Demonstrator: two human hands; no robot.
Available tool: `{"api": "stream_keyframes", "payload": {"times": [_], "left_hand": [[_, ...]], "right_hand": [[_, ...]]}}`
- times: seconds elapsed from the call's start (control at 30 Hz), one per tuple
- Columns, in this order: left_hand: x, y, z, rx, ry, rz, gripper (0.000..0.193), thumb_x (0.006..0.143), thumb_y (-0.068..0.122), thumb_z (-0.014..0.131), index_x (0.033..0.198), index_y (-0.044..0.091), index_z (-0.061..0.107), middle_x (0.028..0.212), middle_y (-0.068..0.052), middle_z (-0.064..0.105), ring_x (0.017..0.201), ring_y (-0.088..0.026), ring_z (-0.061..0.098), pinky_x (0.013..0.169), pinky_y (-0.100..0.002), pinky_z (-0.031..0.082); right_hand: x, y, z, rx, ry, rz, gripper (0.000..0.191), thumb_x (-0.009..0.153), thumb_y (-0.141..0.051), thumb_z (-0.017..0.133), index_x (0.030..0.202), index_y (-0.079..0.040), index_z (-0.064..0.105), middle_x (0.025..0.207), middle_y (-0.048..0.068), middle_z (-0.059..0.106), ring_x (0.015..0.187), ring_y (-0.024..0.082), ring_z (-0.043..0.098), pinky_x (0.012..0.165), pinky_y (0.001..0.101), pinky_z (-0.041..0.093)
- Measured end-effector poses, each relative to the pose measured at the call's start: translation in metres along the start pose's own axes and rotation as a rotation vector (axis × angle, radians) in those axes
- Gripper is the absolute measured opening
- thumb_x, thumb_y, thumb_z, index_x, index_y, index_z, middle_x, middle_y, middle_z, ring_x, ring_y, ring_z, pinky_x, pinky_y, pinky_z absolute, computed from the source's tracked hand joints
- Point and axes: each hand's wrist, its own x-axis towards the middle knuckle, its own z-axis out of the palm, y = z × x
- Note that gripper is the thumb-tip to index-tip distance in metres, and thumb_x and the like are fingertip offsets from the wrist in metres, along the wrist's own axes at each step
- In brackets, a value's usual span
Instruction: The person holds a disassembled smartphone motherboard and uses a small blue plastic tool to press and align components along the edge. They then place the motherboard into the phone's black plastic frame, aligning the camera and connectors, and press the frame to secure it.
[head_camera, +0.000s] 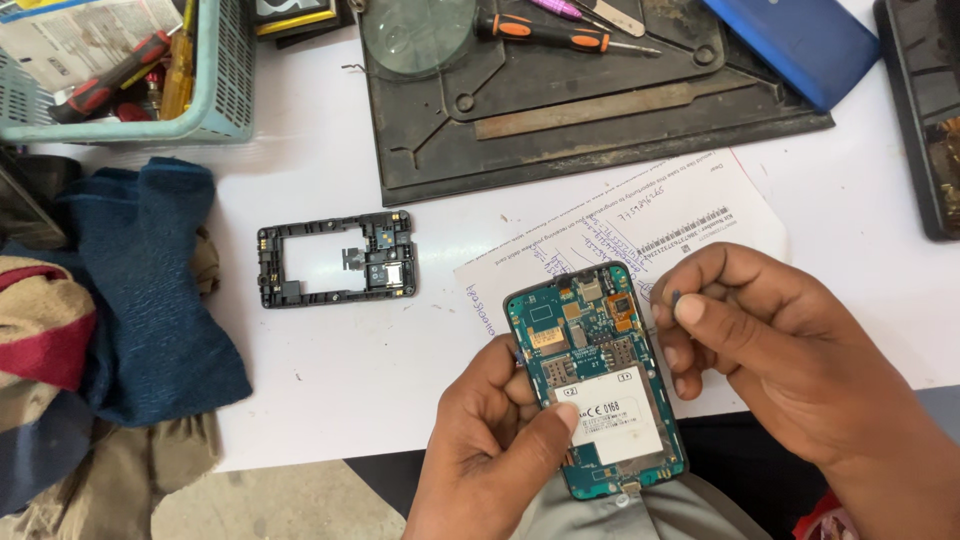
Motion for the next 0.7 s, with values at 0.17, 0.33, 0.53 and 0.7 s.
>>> {"api": "stream_keyframes", "payload": {"times": [0.17,0.33,0.53,0.7], "left_hand": [[-0.001,0.004,0.004,0.008,-0.001,-0.033,0.047,0.089,-0.005,0.055,0.136,-0.009,0.051,0.113,-0.023,0.076,0.108,-0.021,0.074,0.099,-0.035,0.057],[-0.003,0.005,0.006,0.014,0.011,-0.078,0.048,0.087,-0.006,0.054,0.135,-0.009,0.051,0.113,-0.023,0.077,0.111,-0.021,0.073,0.102,-0.037,0.055],[-0.005,0.004,0.005,0.026,0.001,-0.082,0.047,0.088,-0.007,0.054,0.135,-0.01,0.051,0.111,-0.023,0.077,0.109,-0.021,0.074,0.101,-0.037,0.056],[-0.005,0.001,0.007,0.066,0.009,-0.068,0.046,0.088,-0.007,0.054,0.135,-0.01,0.051,0.11,-0.022,0.078,0.109,-0.02,0.074,0.099,-0.036,0.056]], "right_hand": [[-0.004,-0.002,0.004,-0.03,0.078,0.027,0.025,0.104,-0.011,0.061,0.12,0.007,0.067,0.092,0.015,0.067,0.076,0.018,0.062,0.06,0.0331,0.054],[-0.008,-0.004,0.009,-0.001,0.07,0.043,0.024,0.105,-0.012,0.062,0.113,0.01,0.069,0.086,0.015,0.067,0.075,0.019,0.063,0.059,0.0338,0.054],[-0.013,-0.005,0.014,0.014,0.066,0.047,0.024,0.105,-0.012,0.06,0.115,0.008,0.068,0.083,0.013,0.066,0.073,0.019,0.063,0.058,0.0331,0.054],[-0.013,-0.002,0.021,-0.037,0.099,0.021,0.022,0.104,-0.006,0.06,0.119,0.009,0.066,0.087,0.013,0.066,0.07,0.015,0.061,0.055,0.031,0.053]]}}
